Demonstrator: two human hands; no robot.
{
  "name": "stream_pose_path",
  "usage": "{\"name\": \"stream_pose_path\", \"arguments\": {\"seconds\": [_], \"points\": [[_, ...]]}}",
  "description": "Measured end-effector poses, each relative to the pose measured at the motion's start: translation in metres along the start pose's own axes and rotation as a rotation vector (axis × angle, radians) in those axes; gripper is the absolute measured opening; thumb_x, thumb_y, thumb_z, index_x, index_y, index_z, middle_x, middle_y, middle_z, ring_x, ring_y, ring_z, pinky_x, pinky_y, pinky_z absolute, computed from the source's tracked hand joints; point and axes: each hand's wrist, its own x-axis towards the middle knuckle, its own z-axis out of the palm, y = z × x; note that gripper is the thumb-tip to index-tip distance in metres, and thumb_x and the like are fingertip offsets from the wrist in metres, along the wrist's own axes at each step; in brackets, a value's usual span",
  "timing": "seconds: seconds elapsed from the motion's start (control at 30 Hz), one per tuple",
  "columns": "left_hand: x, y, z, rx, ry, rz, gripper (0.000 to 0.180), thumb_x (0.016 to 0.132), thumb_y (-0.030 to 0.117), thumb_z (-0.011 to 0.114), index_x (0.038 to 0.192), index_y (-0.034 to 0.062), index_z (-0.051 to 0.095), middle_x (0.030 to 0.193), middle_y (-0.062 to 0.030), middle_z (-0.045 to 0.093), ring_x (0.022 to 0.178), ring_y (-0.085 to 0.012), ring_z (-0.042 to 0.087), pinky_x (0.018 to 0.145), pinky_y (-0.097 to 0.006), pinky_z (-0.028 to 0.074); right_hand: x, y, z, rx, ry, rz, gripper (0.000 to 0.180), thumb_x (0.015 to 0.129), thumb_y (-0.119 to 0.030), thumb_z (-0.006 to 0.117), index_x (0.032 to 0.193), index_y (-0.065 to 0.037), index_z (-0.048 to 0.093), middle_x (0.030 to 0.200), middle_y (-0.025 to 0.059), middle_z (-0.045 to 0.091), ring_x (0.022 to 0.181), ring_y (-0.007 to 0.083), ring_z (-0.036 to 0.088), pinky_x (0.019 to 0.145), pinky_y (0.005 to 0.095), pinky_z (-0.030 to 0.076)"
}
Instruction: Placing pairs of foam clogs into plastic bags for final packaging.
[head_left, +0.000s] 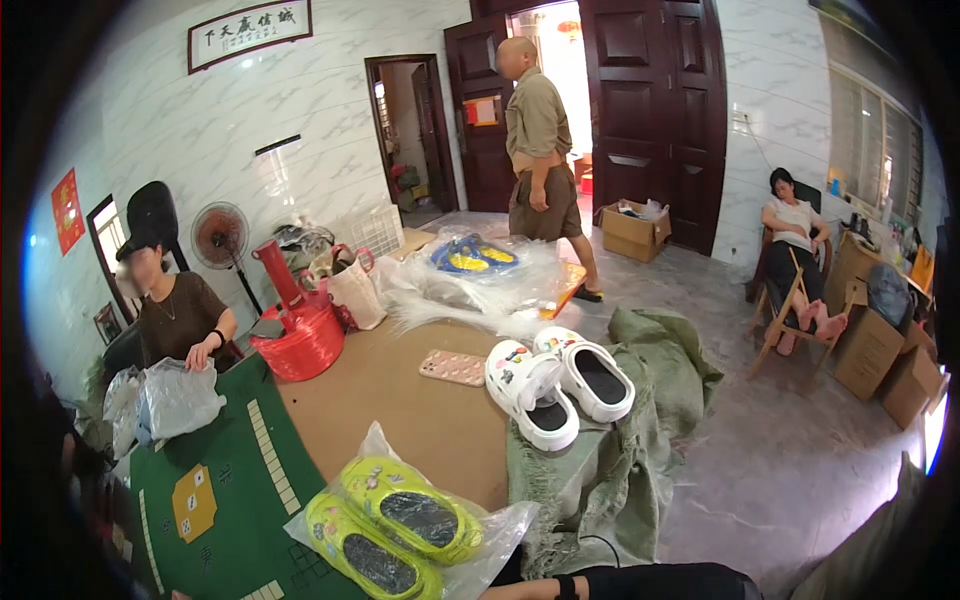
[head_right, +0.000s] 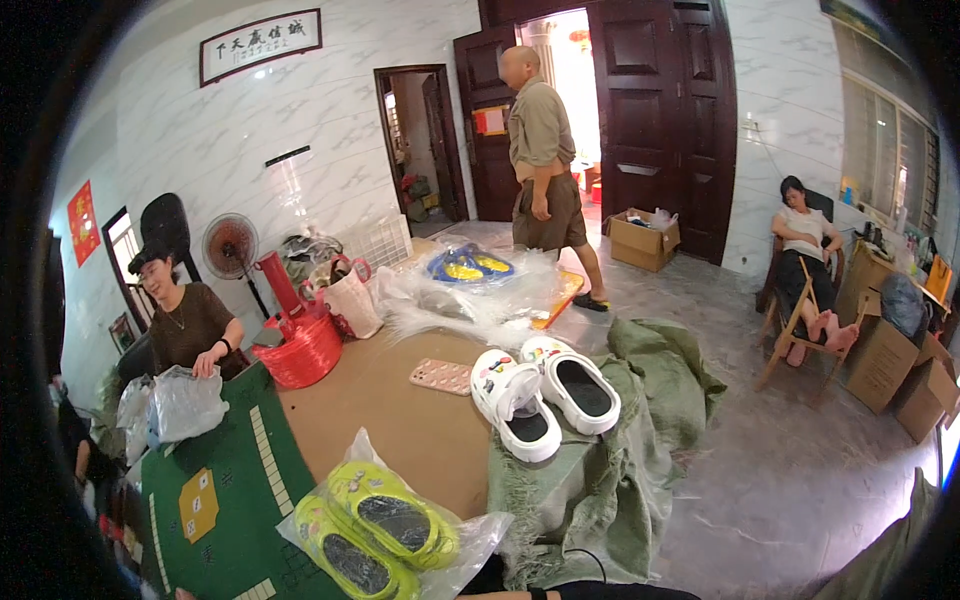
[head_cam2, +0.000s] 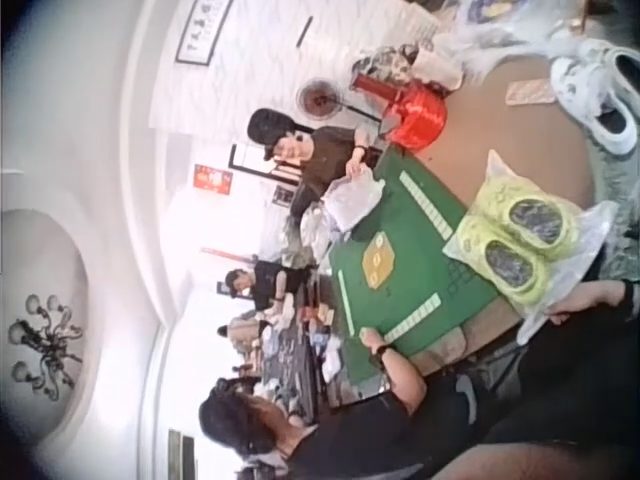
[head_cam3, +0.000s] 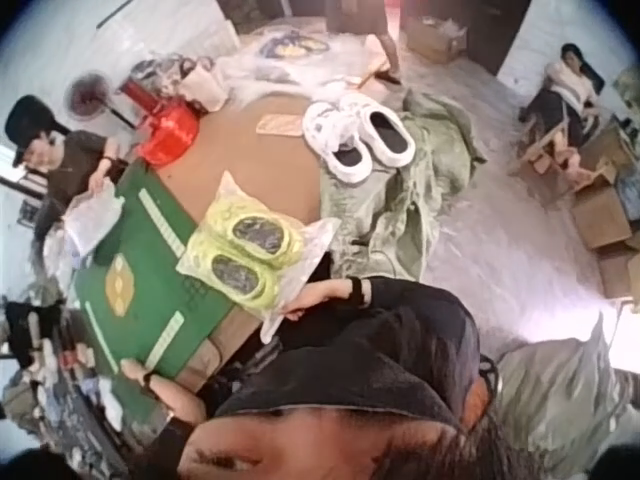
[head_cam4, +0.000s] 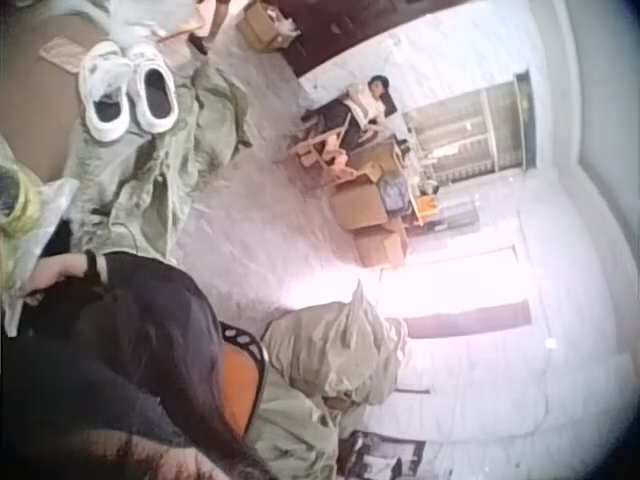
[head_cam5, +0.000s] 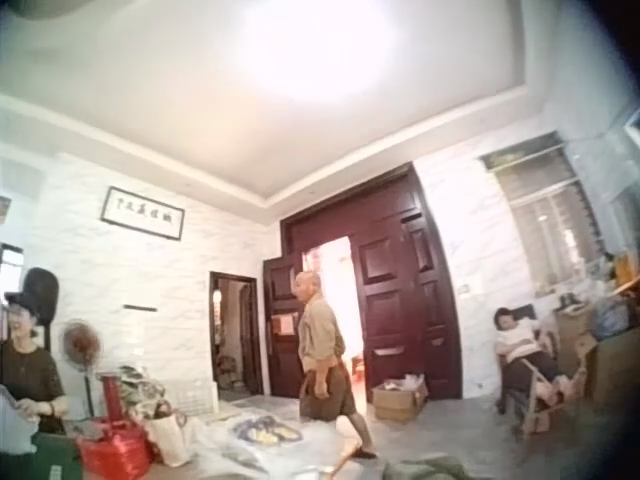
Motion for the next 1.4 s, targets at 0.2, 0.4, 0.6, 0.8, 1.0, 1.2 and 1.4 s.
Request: {"name": "stream_pose_path", "arguments": {"seconds": [0.2,0.4,0.6,0.8,1.0,1.2,1.4], "points": [[-0.015,-0.007,0.001,0.014,0.000,-0.030,0.027,0.097,0.020,0.043,0.087,0.0010,0.060,0.078,-0.0061,0.060,0.068,-0.0158,0.055,0.061,-0.028,0.045,-0.006,-0.004,0.001,-0.004,0.047,0.004,0.041,0.097,-0.036,0.048,0.070,-0.008,0.062,0.060,-0.0009,0.054,0.056,0.0108,0.047,0.054,0.0258,0.039],[-0.034,-0.015,0.002,0.037,-0.026,-0.083,0.028,0.097,0.020,0.043,0.088,0.0011,0.061,0.079,-0.0063,0.061,0.069,-0.0160,0.056,0.062,-0.028,0.045,0.000,0.023,0.004,0.042,0.041,-0.084,0.042,0.097,-0.037,0.047,0.070,-0.008,0.062,0.061,-0.0004,0.055,0.057,0.0113,0.048,0.055,0.0265,0.040],[-0.087,-0.027,0.016,0.034,-0.076,-0.206,0.028,0.097,0.021,0.043,0.089,0.0012,0.061,0.080,-0.0065,0.061,0.070,-0.0162,0.056,0.062,-0.028,0.046,0.003,0.023,0.006,0.041,0.049,-0.023,0.046,0.096,-0.041,0.048,0.067,-0.007,0.059,0.060,-0.0003,0.053,0.056,0.0096,0.051,0.053,0.0232,0.041],[-0.114,-0.032,0.020,0.034,-0.081,-0.261,0.029,0.097,0.022,0.042,0.090,0.0014,0.061,0.081,-0.0067,0.062,0.070,-0.0164,0.057,0.063,-0.028,0.046,0.001,0.022,0.005,0.049,0.103,-0.013,0.046,0.097,-0.041,0.047,0.068,-0.006,0.058,0.062,-0.0008,0.054,0.059,0.0099,0.050,0.055,0.0234,0.041],[-0.110,-0.038,0.020,0.045,-0.102,-0.235,0.029,0.098,0.022,0.042,0.090,0.0015,0.061,0.082,-0.0069,0.062,0.071,-0.0165,0.058,0.064,-0.028,0.046,-0.002,0.023,0.009,0.026,0.037,-0.027,0.045,0.097,-0.040,0.048,0.069,-0.007,0.058,0.064,-0.0011,0.054,0.061,0.0097,0.050,0.057,0.0237,0.041],[-0.089,-0.039,0.017,0.053,-0.110,-0.178,0.030,0.098,0.023,0.042,0.091,0.0016,0.062,0.083,-0.0071,0.063,0.072,-0.0167,0.058,0.064,-0.028,0.047,-0.002,0.015,0.007,0.036,0.032,0.000,0.045,0.096,-0.041,0.048,0.068,-0.008,0.059,0.063,-0.0020,0.053,0.060,0.0091,0.049,0.058,0.0232,0.040],[-0.056,-0.037,0.003,0.079,-0.096,-0.112,0.030,0.098,0.024,0.041,0.092,0.0018,0.062,0.084,-0.0073,0.063,0.073,-0.0169,0.059,0.065,-0.028,0.047,0.000,0.004,0.004,-0.029,-0.009,0.024,0.047,0.096,-0.044,0.047,0.068,-0.008,0.059,0.063,-0.0015,0.053,0.061,0.0090,0.049,0.059,0.0230,0.040]]}}
